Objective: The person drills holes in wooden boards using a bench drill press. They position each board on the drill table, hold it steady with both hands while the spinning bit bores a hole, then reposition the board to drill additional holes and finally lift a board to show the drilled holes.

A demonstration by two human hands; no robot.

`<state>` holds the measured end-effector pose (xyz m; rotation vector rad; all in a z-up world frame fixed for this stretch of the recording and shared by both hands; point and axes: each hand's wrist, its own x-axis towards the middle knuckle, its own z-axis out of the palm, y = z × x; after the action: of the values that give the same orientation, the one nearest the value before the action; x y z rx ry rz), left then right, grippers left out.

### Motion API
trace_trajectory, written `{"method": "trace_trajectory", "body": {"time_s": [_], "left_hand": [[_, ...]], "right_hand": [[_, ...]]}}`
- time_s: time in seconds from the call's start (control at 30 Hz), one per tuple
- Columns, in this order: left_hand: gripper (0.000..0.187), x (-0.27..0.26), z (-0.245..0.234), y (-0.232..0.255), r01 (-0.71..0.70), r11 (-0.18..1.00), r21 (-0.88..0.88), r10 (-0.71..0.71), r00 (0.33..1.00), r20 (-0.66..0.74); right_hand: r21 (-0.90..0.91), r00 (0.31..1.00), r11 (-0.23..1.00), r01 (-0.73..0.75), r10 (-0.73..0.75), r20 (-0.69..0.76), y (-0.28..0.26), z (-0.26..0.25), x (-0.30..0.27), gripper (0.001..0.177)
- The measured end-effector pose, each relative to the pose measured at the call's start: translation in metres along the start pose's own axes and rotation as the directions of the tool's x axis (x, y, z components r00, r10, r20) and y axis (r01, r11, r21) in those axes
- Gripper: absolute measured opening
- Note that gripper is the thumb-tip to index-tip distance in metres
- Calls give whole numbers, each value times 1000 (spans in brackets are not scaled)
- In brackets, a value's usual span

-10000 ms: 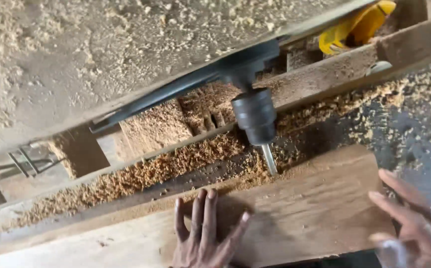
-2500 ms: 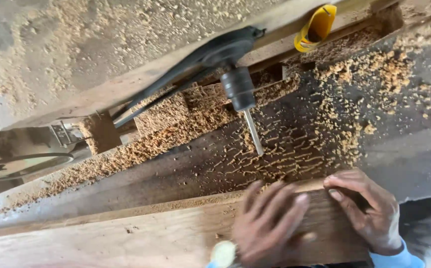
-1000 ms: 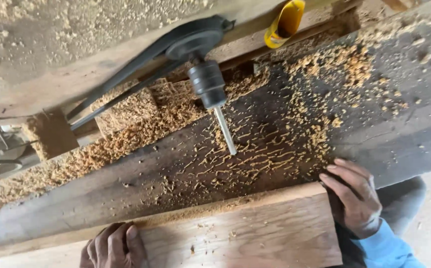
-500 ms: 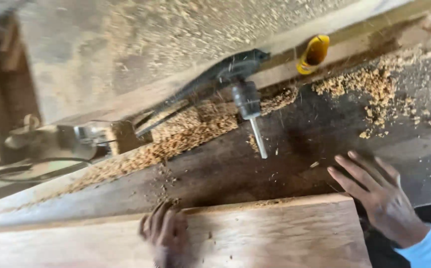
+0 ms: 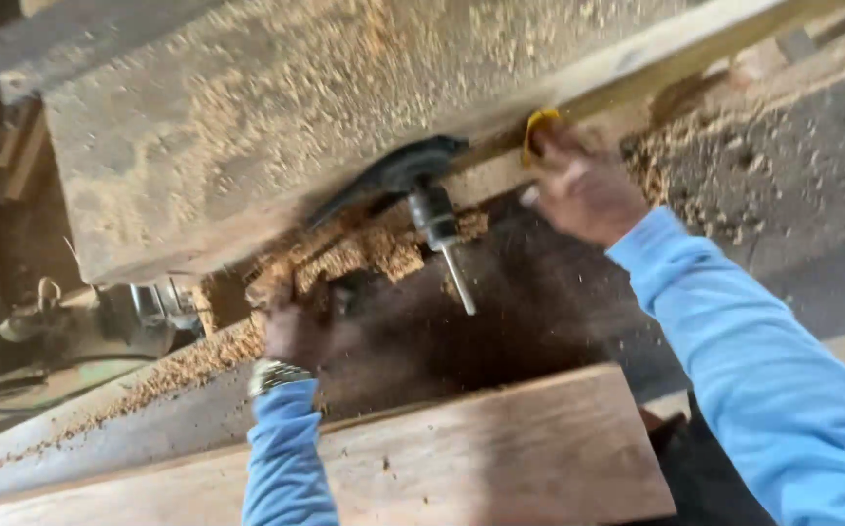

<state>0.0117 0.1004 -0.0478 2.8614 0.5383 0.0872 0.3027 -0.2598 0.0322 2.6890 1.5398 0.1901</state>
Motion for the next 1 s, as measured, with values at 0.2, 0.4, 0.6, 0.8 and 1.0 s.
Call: {"method": "trace_trajectory", "body": {"time_s": [0.2, 0.4, 0.6, 0.8, 1.0], "left_hand": [[15, -114, -86, 38, 72, 997, 19, -60, 926, -372], [27, -322, -49, 34, 441, 737, -512, -667, 594, -450], [46, -424, 47, 118, 81, -565, -821, -554, 700, 450], [84, -364, 25, 215, 176, -959, -222, 28, 839, 543], [85, -316, 17, 228, 195, -977, 89, 211, 951, 226]], "right_hand": [[326, 920, 934, -149, 252, -301, -27, -46, -156, 22], [776, 517, 112, -621, 802, 298, -91, 80, -413, 35], [597, 533, -27, -802, 419, 735, -137, 36, -365, 56], [549, 530, 125, -826, 501, 684, -166, -26, -330, 50], [634, 491, -87, -768, 555, 672, -190, -93, -310, 52]]}}
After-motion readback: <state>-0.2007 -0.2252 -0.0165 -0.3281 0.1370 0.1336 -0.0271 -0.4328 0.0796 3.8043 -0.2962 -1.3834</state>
